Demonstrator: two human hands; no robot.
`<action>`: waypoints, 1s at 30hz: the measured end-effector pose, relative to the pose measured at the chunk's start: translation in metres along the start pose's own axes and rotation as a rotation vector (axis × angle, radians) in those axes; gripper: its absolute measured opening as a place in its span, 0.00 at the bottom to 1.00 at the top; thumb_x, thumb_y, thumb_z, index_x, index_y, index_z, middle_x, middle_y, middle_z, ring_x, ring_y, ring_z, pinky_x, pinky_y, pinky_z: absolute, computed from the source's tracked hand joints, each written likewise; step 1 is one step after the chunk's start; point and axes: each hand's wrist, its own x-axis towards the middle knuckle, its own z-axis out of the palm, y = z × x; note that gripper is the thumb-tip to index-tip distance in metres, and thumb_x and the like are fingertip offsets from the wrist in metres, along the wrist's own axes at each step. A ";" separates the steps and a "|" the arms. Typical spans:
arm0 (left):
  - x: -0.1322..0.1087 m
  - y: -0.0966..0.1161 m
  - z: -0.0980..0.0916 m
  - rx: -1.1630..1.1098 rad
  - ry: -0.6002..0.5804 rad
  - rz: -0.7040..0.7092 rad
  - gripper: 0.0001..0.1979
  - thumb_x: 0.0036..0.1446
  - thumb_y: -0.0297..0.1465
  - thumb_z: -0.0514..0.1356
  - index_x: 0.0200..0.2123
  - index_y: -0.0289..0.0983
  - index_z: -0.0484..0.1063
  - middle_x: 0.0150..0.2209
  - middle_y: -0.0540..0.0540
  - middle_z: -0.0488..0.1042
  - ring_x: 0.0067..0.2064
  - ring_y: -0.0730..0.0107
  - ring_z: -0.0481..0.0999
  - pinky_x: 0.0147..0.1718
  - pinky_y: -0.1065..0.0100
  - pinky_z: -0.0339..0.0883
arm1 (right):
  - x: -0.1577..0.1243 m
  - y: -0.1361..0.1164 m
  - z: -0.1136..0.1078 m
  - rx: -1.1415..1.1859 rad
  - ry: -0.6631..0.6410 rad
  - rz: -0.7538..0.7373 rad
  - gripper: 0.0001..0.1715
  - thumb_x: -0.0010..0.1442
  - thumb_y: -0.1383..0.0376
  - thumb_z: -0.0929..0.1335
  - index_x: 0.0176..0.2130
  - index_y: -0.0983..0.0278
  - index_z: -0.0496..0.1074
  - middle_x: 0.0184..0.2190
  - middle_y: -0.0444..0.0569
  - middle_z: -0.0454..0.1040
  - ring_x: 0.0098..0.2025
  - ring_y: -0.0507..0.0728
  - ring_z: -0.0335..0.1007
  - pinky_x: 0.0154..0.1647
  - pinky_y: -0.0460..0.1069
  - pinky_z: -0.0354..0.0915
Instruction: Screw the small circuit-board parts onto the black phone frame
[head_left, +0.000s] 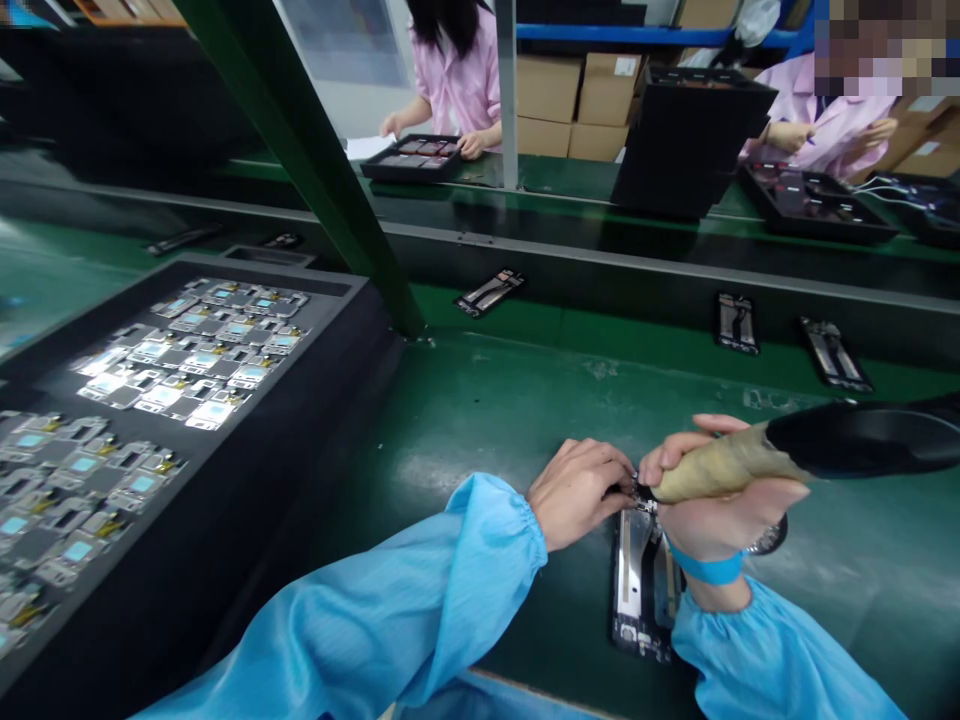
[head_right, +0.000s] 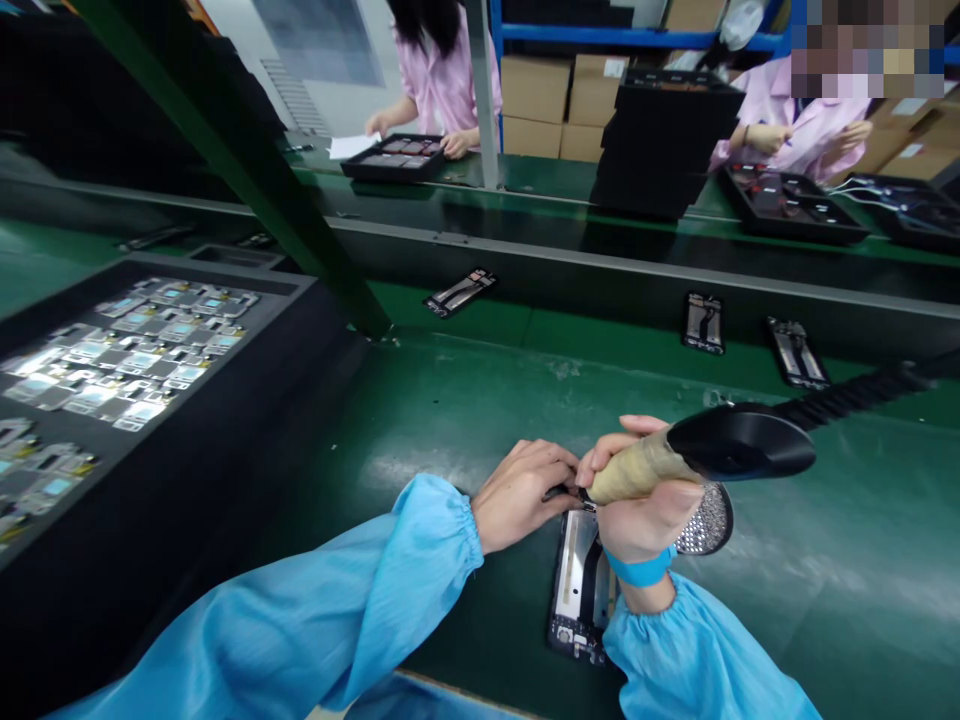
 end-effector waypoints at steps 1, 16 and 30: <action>0.000 0.000 0.000 0.006 -0.002 -0.002 0.06 0.70 0.35 0.70 0.45 0.40 0.79 0.53 0.49 0.82 0.56 0.62 0.78 0.56 0.60 0.65 | 0.000 0.000 0.000 0.002 -0.002 0.001 0.39 0.66 0.28 0.57 0.47 0.54 0.73 0.21 0.43 0.67 0.16 0.59 0.61 0.16 0.53 0.60; 0.001 0.005 -0.002 -0.034 -0.002 -0.061 0.28 0.60 0.44 0.77 0.57 0.40 0.74 0.56 0.47 0.81 0.57 0.57 0.79 0.56 0.57 0.66 | 0.002 0.007 -0.011 -0.036 -0.083 -0.083 0.39 0.65 0.28 0.62 0.47 0.57 0.73 0.23 0.42 0.69 0.18 0.57 0.66 0.20 0.54 0.65; 0.000 0.007 -0.003 0.020 -0.030 -0.059 0.25 0.63 0.42 0.76 0.56 0.39 0.73 0.56 0.45 0.80 0.57 0.55 0.78 0.57 0.57 0.65 | 0.005 0.020 -0.022 -0.140 -0.103 -0.076 0.42 0.65 0.26 0.60 0.49 0.58 0.72 0.23 0.42 0.70 0.19 0.57 0.68 0.21 0.53 0.66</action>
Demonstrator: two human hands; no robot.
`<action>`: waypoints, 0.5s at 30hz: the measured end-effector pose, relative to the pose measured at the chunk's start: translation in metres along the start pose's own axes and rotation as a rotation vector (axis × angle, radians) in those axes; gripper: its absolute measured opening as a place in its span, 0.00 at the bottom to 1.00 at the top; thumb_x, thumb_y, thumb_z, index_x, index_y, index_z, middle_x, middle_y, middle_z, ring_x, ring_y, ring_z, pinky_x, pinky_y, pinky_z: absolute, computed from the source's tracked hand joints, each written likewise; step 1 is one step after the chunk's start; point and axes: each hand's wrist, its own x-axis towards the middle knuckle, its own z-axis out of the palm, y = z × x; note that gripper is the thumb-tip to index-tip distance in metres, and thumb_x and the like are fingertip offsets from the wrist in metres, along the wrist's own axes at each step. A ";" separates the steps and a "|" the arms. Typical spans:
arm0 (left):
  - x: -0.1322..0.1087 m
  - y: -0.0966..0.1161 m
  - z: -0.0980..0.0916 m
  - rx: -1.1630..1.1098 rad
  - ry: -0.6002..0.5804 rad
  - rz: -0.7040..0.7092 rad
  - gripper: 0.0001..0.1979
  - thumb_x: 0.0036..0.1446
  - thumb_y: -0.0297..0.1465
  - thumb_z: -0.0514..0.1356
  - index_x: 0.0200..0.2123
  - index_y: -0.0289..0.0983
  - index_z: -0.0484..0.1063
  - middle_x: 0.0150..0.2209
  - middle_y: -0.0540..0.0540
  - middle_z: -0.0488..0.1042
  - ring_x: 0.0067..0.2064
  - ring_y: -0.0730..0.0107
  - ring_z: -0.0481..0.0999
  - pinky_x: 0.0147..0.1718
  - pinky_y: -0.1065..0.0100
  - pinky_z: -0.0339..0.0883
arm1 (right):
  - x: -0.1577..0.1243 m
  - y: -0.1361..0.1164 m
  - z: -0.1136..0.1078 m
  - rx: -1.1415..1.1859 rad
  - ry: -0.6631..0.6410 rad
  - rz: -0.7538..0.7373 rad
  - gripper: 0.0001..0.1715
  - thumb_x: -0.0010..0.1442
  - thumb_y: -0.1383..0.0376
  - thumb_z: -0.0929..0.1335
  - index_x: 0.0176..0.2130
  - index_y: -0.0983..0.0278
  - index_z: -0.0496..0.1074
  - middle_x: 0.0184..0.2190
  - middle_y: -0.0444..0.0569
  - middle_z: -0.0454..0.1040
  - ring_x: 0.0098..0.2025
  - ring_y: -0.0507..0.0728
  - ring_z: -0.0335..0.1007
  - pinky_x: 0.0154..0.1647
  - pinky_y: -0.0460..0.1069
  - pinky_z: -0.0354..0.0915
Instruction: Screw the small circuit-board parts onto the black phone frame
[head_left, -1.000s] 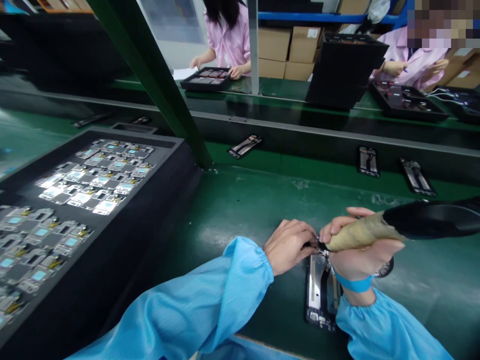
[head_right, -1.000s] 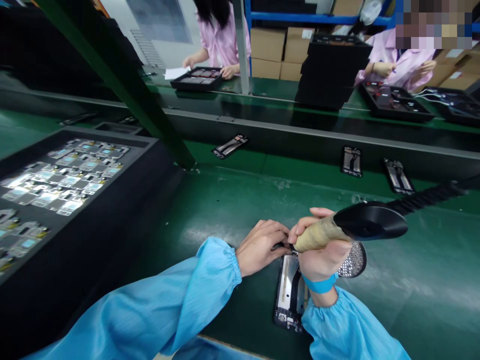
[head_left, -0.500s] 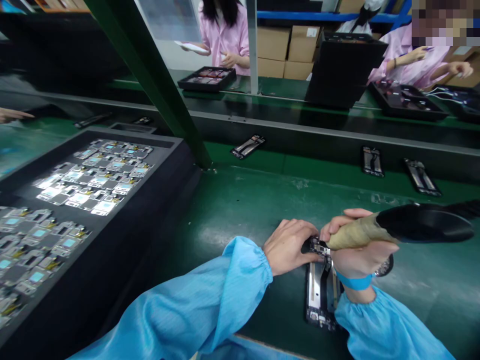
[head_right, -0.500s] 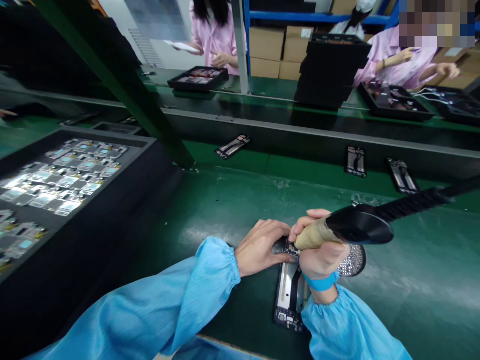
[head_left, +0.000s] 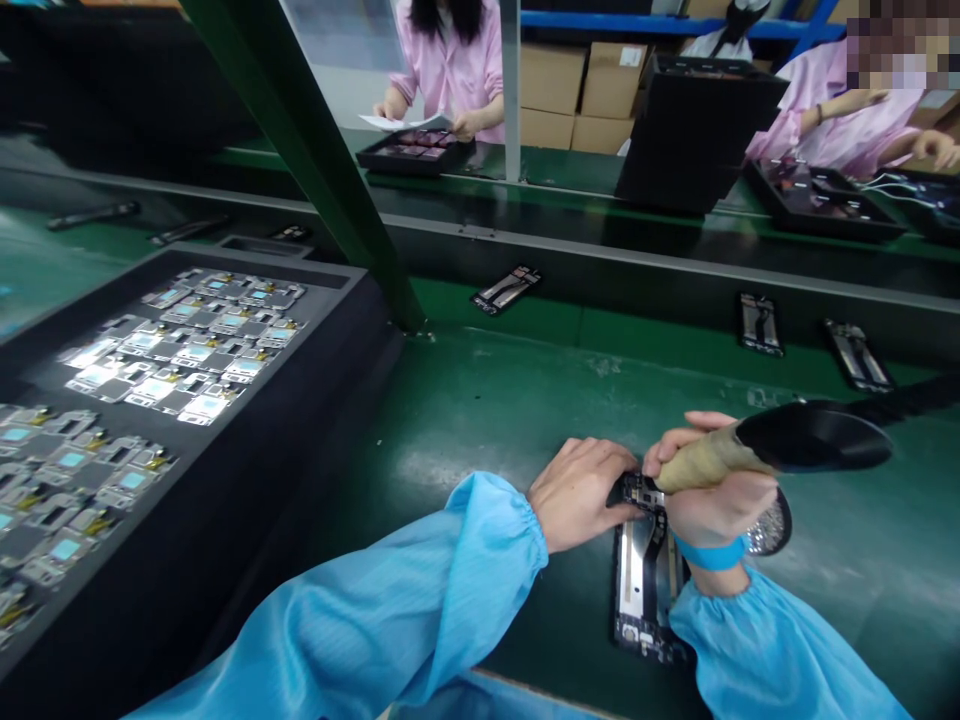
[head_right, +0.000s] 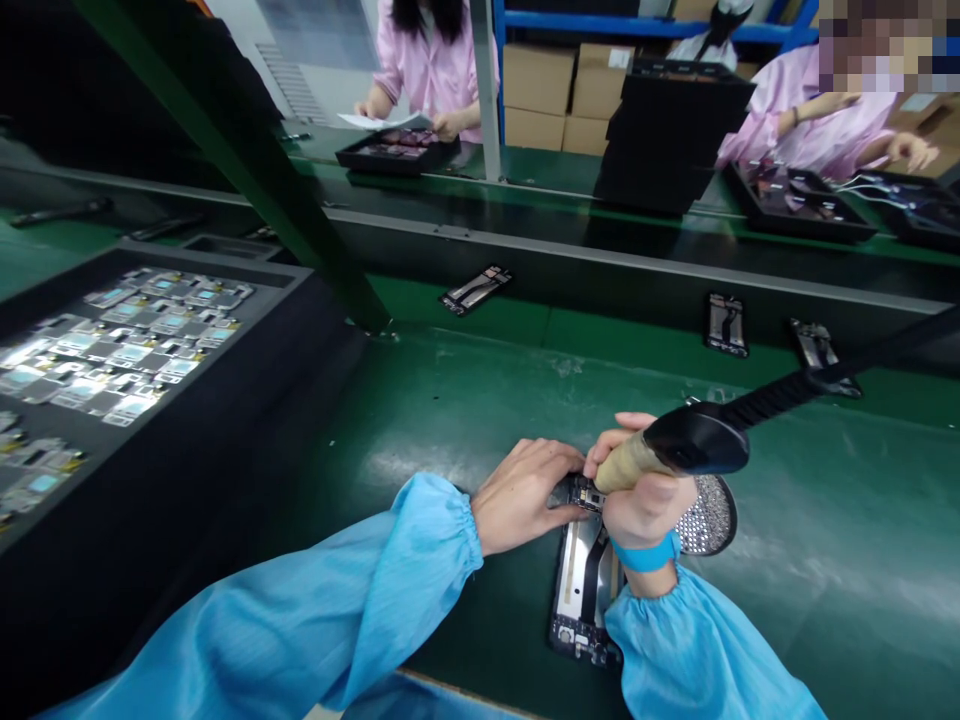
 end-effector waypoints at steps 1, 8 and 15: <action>0.000 0.000 0.000 0.002 -0.003 -0.004 0.25 0.63 0.42 0.75 0.56 0.39 0.73 0.57 0.45 0.80 0.58 0.55 0.78 0.57 0.57 0.65 | -0.001 0.001 0.000 0.002 -0.001 0.001 0.43 0.64 0.26 0.60 0.49 0.58 0.73 0.23 0.42 0.70 0.19 0.57 0.68 0.21 0.53 0.66; -0.002 0.002 -0.003 -0.019 -0.028 -0.043 0.22 0.65 0.41 0.74 0.56 0.40 0.74 0.57 0.45 0.80 0.58 0.55 0.78 0.58 0.56 0.67 | -0.002 -0.003 0.007 0.032 -0.014 -0.033 0.41 0.65 0.28 0.63 0.49 0.59 0.74 0.24 0.43 0.72 0.18 0.57 0.67 0.20 0.53 0.65; 0.072 -0.015 -0.013 0.056 0.014 0.051 0.08 0.75 0.32 0.62 0.53 0.40 0.78 0.55 0.46 0.80 0.58 0.62 0.78 0.62 0.61 0.70 | 0.025 -0.024 -0.029 0.139 0.264 0.004 0.41 0.63 0.27 0.62 0.43 0.59 0.70 0.20 0.40 0.68 0.16 0.55 0.63 0.17 0.51 0.64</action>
